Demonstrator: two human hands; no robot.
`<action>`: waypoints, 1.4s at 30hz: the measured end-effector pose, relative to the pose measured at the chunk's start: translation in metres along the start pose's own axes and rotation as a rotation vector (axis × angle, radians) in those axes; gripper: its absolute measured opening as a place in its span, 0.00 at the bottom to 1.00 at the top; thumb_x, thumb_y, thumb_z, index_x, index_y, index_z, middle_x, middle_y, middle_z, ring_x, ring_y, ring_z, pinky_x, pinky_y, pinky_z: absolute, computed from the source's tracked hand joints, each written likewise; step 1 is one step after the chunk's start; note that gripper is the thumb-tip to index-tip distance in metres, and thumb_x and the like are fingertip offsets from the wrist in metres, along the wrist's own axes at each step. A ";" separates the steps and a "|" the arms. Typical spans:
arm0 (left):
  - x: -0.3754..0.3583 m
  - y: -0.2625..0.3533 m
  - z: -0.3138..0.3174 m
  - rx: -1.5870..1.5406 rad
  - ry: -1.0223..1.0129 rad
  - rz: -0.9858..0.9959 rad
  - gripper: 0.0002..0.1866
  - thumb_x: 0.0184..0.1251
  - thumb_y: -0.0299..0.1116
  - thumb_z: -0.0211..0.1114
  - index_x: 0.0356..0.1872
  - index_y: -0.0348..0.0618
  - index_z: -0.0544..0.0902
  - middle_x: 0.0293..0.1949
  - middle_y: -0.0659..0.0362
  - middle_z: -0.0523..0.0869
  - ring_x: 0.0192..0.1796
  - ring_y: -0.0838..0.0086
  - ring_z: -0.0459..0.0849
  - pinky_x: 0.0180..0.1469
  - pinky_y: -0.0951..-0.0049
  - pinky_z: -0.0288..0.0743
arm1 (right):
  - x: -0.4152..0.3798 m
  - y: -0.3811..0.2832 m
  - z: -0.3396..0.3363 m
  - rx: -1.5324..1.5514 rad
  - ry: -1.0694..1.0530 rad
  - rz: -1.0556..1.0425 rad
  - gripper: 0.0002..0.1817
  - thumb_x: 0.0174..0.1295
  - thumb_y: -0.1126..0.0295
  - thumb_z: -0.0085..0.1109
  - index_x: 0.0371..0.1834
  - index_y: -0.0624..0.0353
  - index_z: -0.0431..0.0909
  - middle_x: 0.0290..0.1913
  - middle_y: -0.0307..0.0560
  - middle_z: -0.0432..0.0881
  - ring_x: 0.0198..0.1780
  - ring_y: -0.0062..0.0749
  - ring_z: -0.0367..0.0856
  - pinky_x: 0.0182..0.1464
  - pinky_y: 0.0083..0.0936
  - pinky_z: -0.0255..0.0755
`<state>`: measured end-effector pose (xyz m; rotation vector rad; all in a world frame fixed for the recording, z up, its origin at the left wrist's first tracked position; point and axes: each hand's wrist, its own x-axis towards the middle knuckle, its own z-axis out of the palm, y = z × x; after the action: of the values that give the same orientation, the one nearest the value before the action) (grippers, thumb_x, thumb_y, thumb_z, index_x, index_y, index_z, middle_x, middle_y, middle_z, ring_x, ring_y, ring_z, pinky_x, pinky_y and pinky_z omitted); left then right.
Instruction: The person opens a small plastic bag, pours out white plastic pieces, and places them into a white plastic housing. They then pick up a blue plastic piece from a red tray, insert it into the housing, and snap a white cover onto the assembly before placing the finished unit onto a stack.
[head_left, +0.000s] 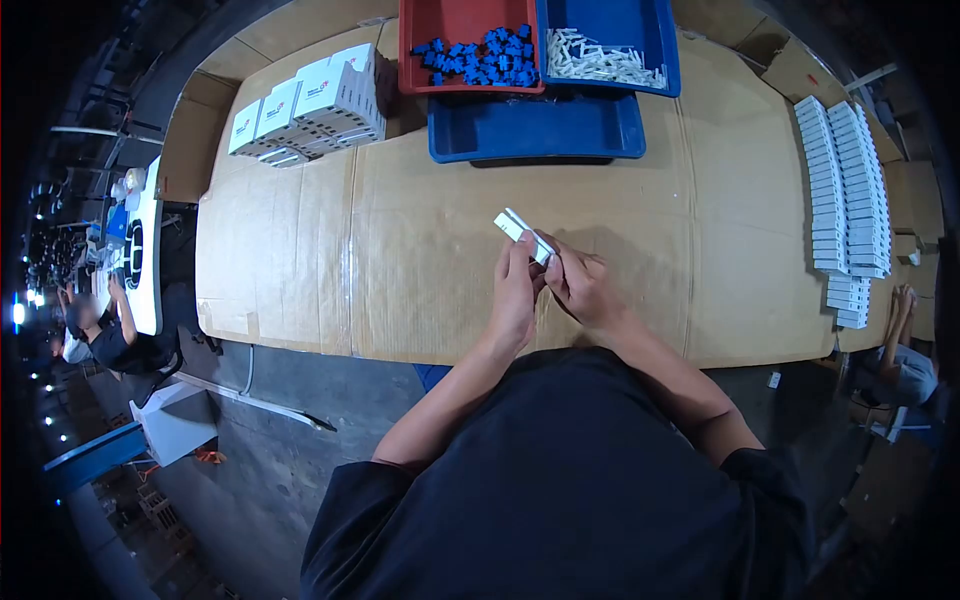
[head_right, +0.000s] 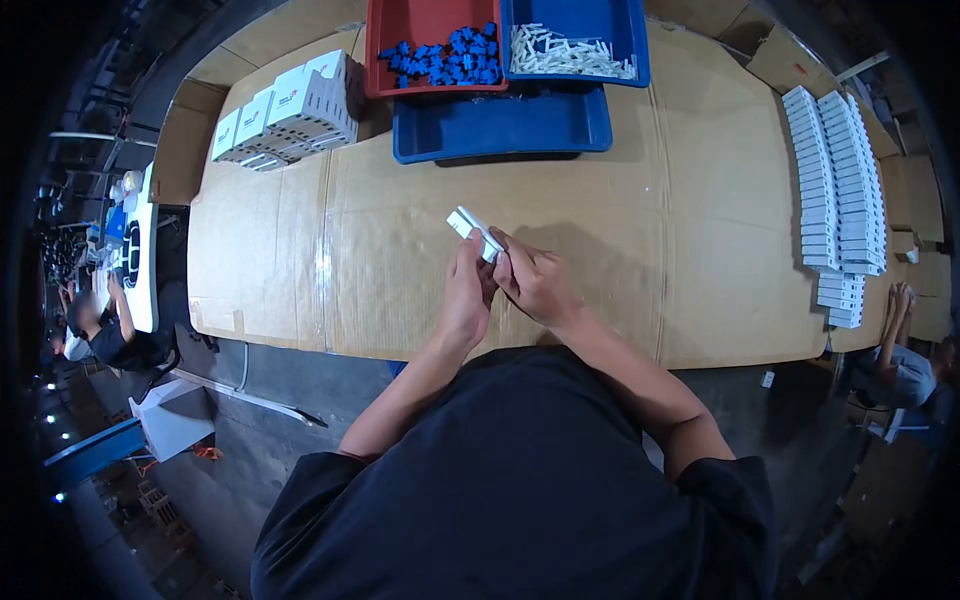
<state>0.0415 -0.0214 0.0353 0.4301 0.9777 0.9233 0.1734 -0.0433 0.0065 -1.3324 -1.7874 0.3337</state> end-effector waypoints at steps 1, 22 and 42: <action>0.001 -0.001 -0.001 0.002 -0.005 0.002 0.20 0.85 0.53 0.54 0.52 0.45 0.77 0.44 0.64 0.82 0.43 0.83 0.82 0.46 0.78 0.78 | 0.000 -0.001 -0.001 -0.002 -0.006 0.001 0.17 0.76 0.71 0.54 0.62 0.70 0.81 0.37 0.56 0.89 0.32 0.43 0.90 0.37 0.35 0.84; 0.016 0.029 -0.020 0.823 -0.429 0.757 0.57 0.60 0.34 0.72 0.86 0.41 0.45 0.82 0.46 0.58 0.84 0.54 0.57 0.84 0.53 0.50 | 0.039 -0.017 -0.044 1.004 -0.203 0.831 0.24 0.78 0.56 0.61 0.67 0.64 0.77 0.56 0.46 0.84 0.56 0.26 0.82 0.59 0.31 0.78; -0.001 0.020 0.013 0.264 -0.276 0.630 0.47 0.82 0.67 0.45 0.88 0.49 0.41 0.78 0.49 0.66 0.47 0.84 0.79 0.35 0.90 0.71 | 0.022 -0.046 -0.016 0.339 0.070 0.026 0.29 0.74 0.75 0.56 0.78 0.67 0.68 0.79 0.67 0.67 0.75 0.62 0.74 0.69 0.40 0.76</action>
<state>0.0434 -0.0099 0.0562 1.1018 0.7150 1.2576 0.1543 -0.0459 0.0563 -1.1133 -1.5736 0.5702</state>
